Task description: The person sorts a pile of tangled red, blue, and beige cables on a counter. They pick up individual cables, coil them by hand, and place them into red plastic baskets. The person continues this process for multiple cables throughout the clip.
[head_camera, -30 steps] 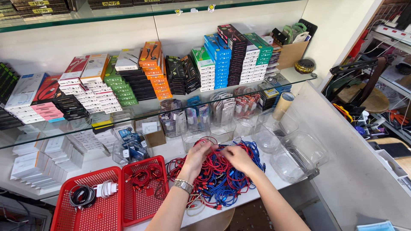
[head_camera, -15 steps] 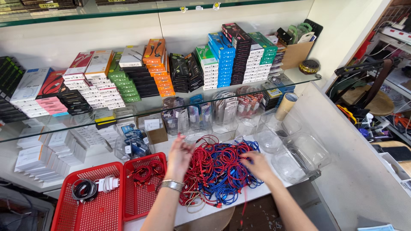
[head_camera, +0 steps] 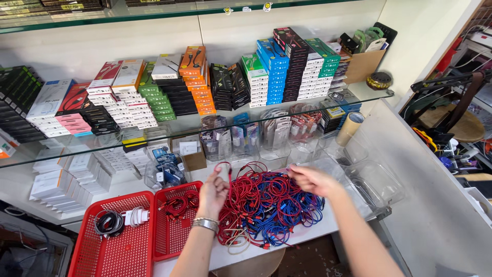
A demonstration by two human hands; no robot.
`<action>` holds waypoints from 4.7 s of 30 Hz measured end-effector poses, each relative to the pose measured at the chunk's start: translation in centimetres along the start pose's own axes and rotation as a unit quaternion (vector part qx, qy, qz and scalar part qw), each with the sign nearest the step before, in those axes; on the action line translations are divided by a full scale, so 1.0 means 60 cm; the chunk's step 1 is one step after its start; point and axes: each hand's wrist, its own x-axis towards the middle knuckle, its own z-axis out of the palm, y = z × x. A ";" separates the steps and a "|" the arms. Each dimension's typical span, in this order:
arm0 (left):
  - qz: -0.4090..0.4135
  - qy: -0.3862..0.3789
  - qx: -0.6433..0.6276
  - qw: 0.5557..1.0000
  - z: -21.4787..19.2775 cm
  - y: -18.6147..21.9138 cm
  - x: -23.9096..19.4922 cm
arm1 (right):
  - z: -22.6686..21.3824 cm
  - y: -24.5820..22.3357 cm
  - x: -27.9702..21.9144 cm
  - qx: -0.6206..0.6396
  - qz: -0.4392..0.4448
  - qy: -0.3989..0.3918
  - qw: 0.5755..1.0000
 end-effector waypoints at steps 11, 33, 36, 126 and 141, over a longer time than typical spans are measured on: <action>-0.024 -0.097 -0.086 0.991 0.098 -0.024 -0.013 | 0.021 0.069 -0.027 -0.631 -0.171 0.102 0.750; 0.130 -0.230 0.606 0.750 0.139 0.045 -0.043 | 0.199 -0.011 0.032 -0.584 -0.508 0.137 0.618; 0.126 -0.226 0.556 0.790 0.163 0.058 -0.050 | 0.216 -0.030 0.049 -0.505 -0.325 0.133 0.788; 0.079 -0.280 0.289 0.912 0.278 0.059 -0.037 | 0.229 0.021 0.084 -0.199 -0.159 0.008 0.967; -0.157 -0.453 0.350 0.804 0.162 0.110 -0.097 | 0.137 -0.067 0.090 -0.430 -0.247 0.126 0.859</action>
